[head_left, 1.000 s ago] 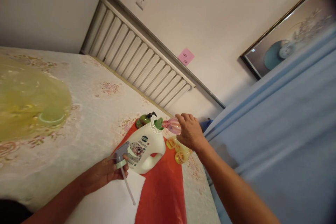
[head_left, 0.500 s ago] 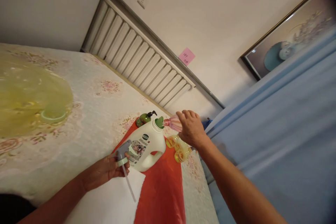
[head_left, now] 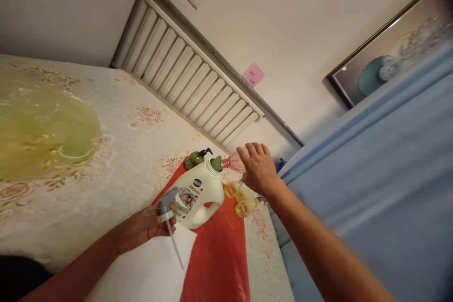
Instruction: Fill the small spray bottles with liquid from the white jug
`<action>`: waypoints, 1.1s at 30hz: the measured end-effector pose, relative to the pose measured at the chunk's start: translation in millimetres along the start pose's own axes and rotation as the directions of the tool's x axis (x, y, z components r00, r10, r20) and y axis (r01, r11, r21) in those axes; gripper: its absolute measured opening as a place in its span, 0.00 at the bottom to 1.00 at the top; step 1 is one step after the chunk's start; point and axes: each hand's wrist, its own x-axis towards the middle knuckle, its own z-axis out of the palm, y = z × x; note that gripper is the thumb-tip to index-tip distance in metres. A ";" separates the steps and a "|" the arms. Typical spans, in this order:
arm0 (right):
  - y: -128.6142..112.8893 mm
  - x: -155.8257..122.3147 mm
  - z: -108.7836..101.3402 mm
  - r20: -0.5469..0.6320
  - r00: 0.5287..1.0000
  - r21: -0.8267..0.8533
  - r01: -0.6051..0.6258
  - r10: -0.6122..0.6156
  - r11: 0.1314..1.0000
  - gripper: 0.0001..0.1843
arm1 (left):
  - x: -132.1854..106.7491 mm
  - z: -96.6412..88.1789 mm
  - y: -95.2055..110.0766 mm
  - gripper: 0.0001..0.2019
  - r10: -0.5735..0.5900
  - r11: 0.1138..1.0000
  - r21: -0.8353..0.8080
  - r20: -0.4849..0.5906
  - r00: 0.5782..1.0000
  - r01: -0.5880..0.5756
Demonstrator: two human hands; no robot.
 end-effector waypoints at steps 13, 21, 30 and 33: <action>-5.2 5.1 -7.8 -0.016 0.998 -0.063 0.064 -0.065 0.996 0.34 | -0.7 5.1 0.5 0.19 -0.048 0.999 -0.019 -0.096 0.994 0.047; -7.7 5.8 -8.9 -0.020 0.996 -0.076 0.087 -0.089 0.993 0.35 | 0.3 -0.3 -3.1 0.17 -0.026 1.000 0.008 -0.073 0.997 0.027; -10.1 1.9 -5.7 -0.035 0.996 -0.082 0.081 -0.085 0.993 0.32 | 0.5 -1.7 -2.3 0.18 -0.055 0.998 0.033 -0.077 0.996 0.057; -10.9 -0.3 -3.1 -0.038 0.997 -0.071 0.071 -0.074 0.995 0.32 | 0.3 -5.4 -4.4 0.19 -0.064 0.998 0.014 -0.091 0.994 0.066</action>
